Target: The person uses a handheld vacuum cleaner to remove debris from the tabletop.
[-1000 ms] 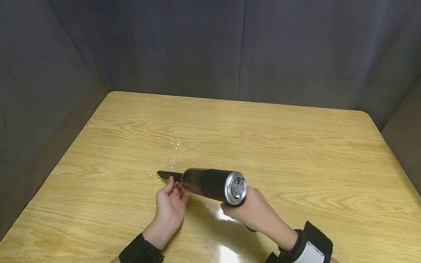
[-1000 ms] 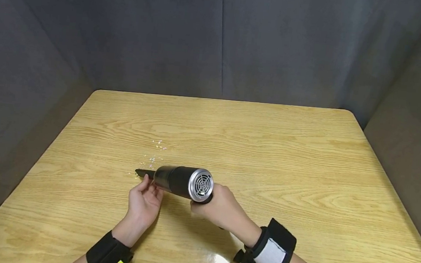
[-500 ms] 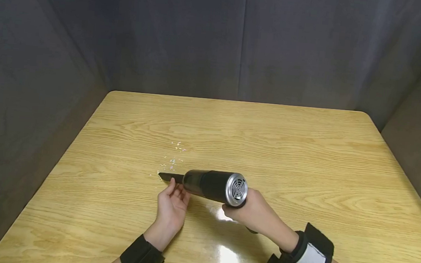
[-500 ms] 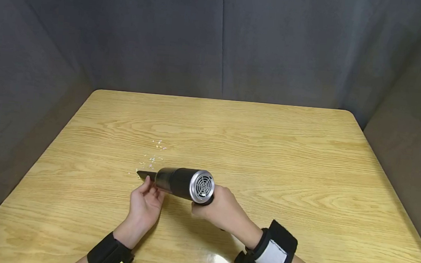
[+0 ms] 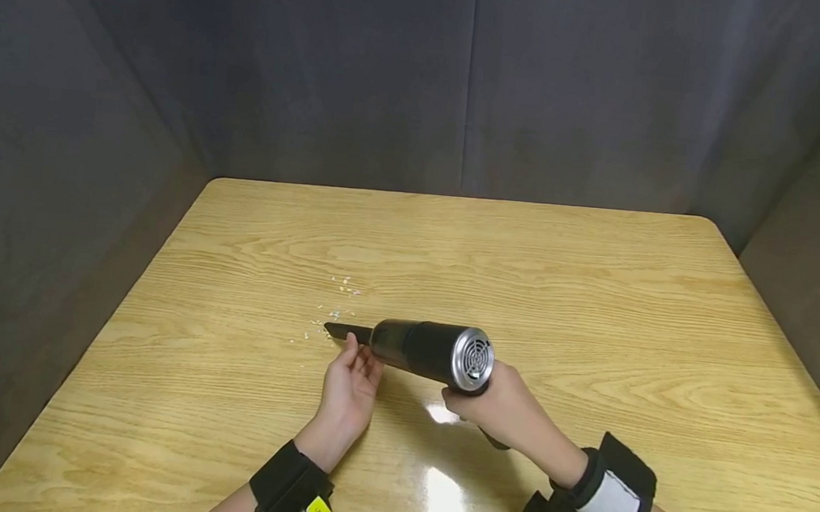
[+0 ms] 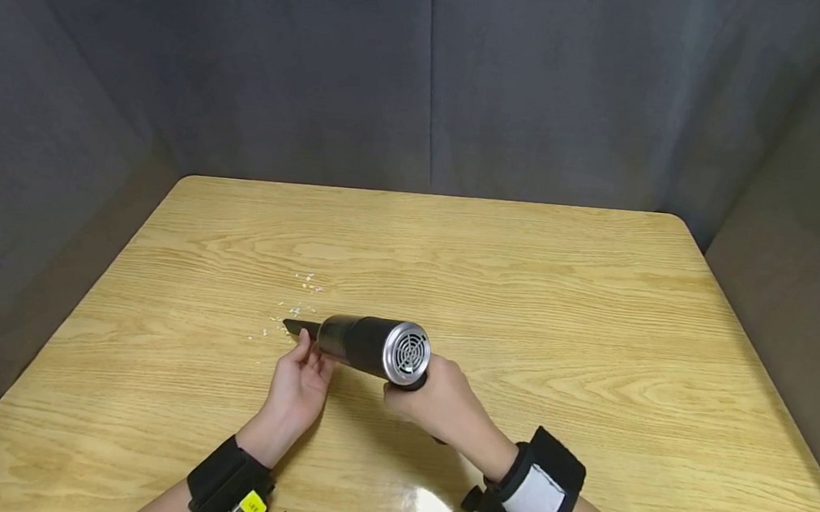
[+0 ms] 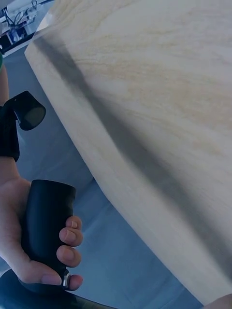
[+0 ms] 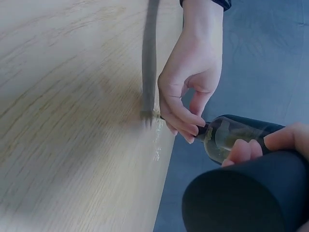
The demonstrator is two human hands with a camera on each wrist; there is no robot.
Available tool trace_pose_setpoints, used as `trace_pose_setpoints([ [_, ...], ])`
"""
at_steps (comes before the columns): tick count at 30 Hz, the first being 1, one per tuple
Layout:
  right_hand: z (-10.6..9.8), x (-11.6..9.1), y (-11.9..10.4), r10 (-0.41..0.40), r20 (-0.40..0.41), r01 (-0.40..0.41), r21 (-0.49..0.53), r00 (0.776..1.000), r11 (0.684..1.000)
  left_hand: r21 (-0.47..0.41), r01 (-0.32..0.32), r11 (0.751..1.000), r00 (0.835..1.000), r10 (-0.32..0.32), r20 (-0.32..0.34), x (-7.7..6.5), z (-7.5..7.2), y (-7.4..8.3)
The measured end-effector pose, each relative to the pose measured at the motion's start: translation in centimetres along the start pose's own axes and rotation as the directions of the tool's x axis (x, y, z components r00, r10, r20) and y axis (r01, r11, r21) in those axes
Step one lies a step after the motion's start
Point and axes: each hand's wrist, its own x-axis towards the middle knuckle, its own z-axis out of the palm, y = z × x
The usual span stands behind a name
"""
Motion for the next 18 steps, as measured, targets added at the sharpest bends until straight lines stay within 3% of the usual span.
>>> trace_pose_setpoints([
  [6,-0.1,0.3,0.0,0.027,-0.015,-0.027,0.010,1.000,1.000,0.036,-0.005,0.999,1.000,0.005,0.003,0.5,0.5,0.0],
  [18,-0.1,0.6,0.0,0.005,-0.038,-0.004,0.027,0.999,1.000,0.056,0.020,0.998,1.000,-0.020,0.002,1.1,0.8,-0.1],
])
